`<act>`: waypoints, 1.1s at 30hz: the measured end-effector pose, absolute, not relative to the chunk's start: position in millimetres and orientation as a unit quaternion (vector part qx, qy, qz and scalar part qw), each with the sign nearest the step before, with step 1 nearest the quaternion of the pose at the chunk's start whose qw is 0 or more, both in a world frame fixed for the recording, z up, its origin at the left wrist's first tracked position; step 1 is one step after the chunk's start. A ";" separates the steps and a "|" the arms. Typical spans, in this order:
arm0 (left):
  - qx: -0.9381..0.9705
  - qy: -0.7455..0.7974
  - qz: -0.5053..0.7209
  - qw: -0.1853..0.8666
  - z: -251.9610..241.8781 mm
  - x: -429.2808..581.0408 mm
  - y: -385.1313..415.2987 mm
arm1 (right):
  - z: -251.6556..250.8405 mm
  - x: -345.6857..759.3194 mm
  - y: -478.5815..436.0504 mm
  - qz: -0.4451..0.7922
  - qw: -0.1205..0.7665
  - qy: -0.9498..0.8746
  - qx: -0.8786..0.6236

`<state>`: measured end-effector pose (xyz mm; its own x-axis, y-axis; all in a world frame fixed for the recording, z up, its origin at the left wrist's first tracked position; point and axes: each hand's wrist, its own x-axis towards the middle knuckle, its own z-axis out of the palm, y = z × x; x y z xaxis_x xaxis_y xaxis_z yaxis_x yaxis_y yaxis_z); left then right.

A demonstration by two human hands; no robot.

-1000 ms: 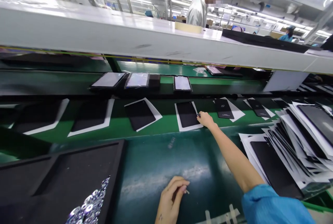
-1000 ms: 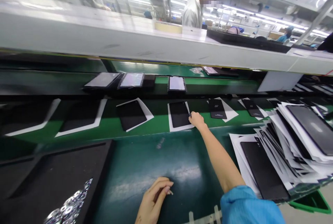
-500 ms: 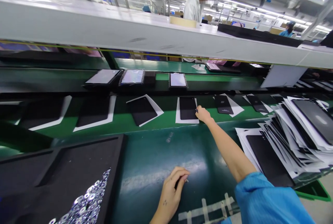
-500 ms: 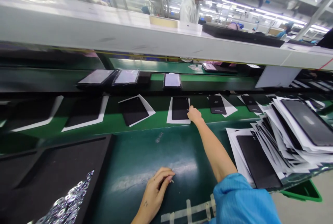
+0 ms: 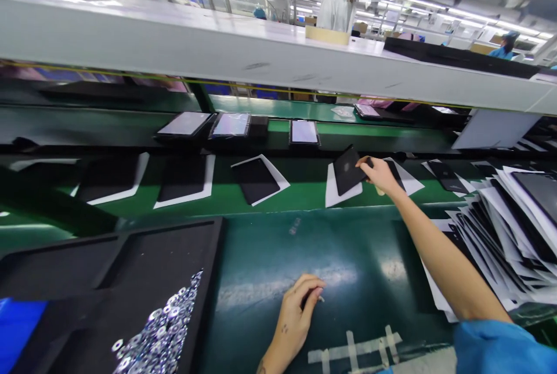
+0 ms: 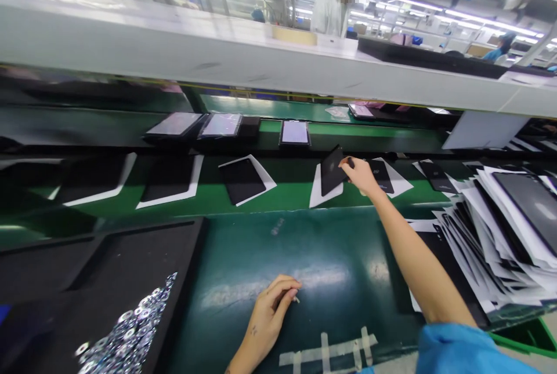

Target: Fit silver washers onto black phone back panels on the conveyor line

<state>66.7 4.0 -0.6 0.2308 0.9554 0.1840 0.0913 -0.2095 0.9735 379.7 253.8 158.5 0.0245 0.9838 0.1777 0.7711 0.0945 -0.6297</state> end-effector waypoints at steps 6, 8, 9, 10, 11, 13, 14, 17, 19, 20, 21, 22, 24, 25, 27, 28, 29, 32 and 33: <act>0.633 0.408 0.461 0.470 7.4 67.9 3.6 | 161.4 368.8 205.6 0.265 0.417 -0.629 -0.601; 0.634 0.410 0.461 0.467 7.9 68.2 2.7 | 145.2 356.4 196.0 0.302 0.427 -0.595 -0.610; 0.634 0.411 0.460 0.465 7.3 68.3 1.9 | 136.2 352.1 192.0 0.317 0.430 -0.581 -0.614; 0.631 0.415 0.461 0.466 6.2 68.4 1.0 | 127.3 349.7 188.1 0.326 0.432 -0.571 -0.617; 0.624 0.420 0.463 0.469 4.7 68.7 0.0 | 119.3 349.7 184.2 0.330 0.433 -0.564 -0.621; 0.595 0.435 0.473 0.482 1.4 69.9 -2.0 | 108.0 355.6 176.2 0.320 0.427 -0.567 -0.628; 0.578 0.443 0.481 0.489 0.1 70.7 -2.7 | 105.8 360.3 172.2 0.306 0.418 -0.579 -0.629; 0.550 0.455 0.491 0.500 -0.5 73.7 -3.1 | 116.8 371.6 161.1 0.241 0.378 -0.637 -0.627; 0.562 0.451 0.484 0.497 2.0 75.2 -0.9 | 137.3 370.2 152.6 0.175 0.346 -0.680 -0.622; 0.576 0.446 0.475 0.493 4.0 76.1 1.6 | 149.6 366.5 147.0 0.140 0.325 -0.701 -0.619; 0.599 0.440 0.460 0.485 6.3 77.5 5.3 | 162.3 361.5 140.1 0.107 0.301 -0.721 -0.615; 0.632 0.433 0.438 0.471 8.9 79.9 10.8 | 174.2 355.8 131.9 0.081 0.279 -0.737 -0.610; 0.715 0.424 0.357 0.427 14.6 88.8 27.8 | 192.9 344.7 111.8 0.054 0.254 -0.753 -0.605; 0.752 0.425 0.306 0.401 17.4 95.8 39.6 | 198.7 340.4 100.2 0.049 0.255 -0.752 -0.606; 0.790 0.441 0.217 0.368 23.1 113.9 68.7 | 203.7 336.3 74.4 0.045 0.273 -0.739 -0.615; 0.791 0.446 0.201 0.366 25.9 124.0 85.1 | 203.9 336.9 60.6 0.045 0.280 -0.732 -0.620; 0.788 0.452 0.196 0.368 28.4 134.1 102.1 | 203.7 338.9 46.4 0.045 0.284 -0.727 -0.624; 0.768 0.469 0.206 0.385 33.6 160.2 149.7 | 205.3 348.0 4.4 0.046 0.269 -0.742 -0.612; 0.759 0.475 0.208 0.394 34.1 167.2 162.8 | 206.6 349.3 -8.1 0.042 0.253 -0.758 -0.600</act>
